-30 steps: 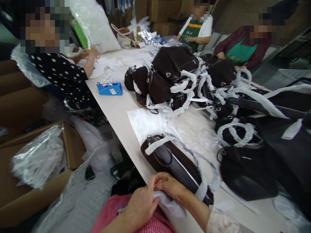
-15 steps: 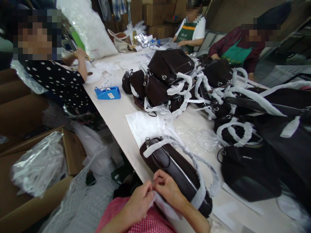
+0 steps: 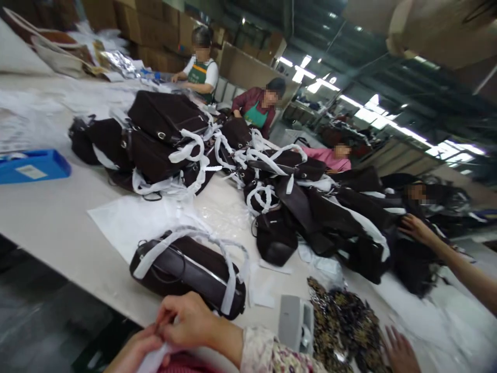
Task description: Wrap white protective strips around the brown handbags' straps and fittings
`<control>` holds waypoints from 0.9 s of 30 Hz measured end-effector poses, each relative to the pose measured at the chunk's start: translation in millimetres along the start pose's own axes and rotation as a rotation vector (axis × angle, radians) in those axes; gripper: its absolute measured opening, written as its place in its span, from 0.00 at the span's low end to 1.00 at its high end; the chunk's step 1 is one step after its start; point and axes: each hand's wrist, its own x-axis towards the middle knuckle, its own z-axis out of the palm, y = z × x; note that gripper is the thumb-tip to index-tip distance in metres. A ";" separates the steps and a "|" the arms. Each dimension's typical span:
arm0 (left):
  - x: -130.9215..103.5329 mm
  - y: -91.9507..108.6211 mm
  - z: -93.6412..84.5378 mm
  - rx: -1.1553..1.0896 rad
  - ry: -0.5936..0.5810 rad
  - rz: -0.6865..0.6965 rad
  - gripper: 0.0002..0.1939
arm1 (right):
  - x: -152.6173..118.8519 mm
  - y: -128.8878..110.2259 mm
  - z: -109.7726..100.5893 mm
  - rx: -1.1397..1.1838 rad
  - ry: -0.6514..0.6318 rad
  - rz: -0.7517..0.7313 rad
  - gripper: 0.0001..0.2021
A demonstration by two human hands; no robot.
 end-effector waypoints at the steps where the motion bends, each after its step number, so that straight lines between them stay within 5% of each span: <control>1: 0.5 1.5 1.5 0.002 -0.009 -0.011 0.16 | -1.9 -0.8 -4.0 -0.053 -0.023 -0.058 0.08; 5: -14.3 7.6 15.0 -0.059 -0.079 0.017 0.14 | -23.2 -12.3 -20.1 -0.162 -0.090 -0.279 0.11; 10: -20.7 17.8 16.9 -0.157 -0.067 -0.013 0.17 | -39.7 -2.6 -26.9 0.056 -0.094 -0.251 0.20; 20: -23.7 20.6 8.8 -0.274 -0.275 0.004 0.12 | -44.8 -10.1 -21.5 0.004 0.000 -0.372 0.09; 27: -26.7 38.3 8.8 -0.258 -0.510 -0.129 0.15 | -44.5 -14.0 -33.5 -0.060 0.032 -0.407 0.05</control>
